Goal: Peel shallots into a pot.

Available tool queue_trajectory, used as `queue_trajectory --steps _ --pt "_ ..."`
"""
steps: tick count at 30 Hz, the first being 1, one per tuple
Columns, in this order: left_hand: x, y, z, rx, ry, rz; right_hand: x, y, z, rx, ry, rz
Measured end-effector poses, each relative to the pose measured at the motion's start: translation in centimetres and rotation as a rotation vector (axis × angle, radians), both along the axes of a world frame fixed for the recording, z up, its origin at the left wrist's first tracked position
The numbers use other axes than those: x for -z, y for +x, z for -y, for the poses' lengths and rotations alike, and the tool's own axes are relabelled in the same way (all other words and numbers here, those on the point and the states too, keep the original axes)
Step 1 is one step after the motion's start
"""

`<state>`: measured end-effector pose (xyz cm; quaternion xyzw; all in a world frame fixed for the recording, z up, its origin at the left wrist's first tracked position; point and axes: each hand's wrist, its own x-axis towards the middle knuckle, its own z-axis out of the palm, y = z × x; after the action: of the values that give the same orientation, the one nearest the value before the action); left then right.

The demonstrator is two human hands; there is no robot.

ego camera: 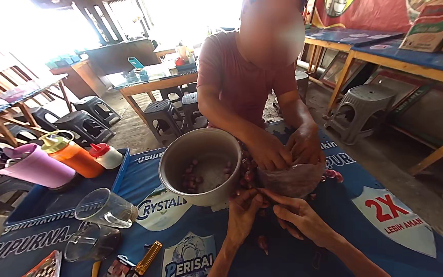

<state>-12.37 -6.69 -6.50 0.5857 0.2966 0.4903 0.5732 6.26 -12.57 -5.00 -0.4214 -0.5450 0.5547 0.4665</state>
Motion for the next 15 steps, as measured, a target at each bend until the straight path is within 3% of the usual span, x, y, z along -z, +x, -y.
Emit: queue_trajectory --steps 15 --pt "-0.12 -0.25 0.09 0.045 -0.008 0.016 -0.71 0.18 0.03 0.064 -0.252 -0.261"
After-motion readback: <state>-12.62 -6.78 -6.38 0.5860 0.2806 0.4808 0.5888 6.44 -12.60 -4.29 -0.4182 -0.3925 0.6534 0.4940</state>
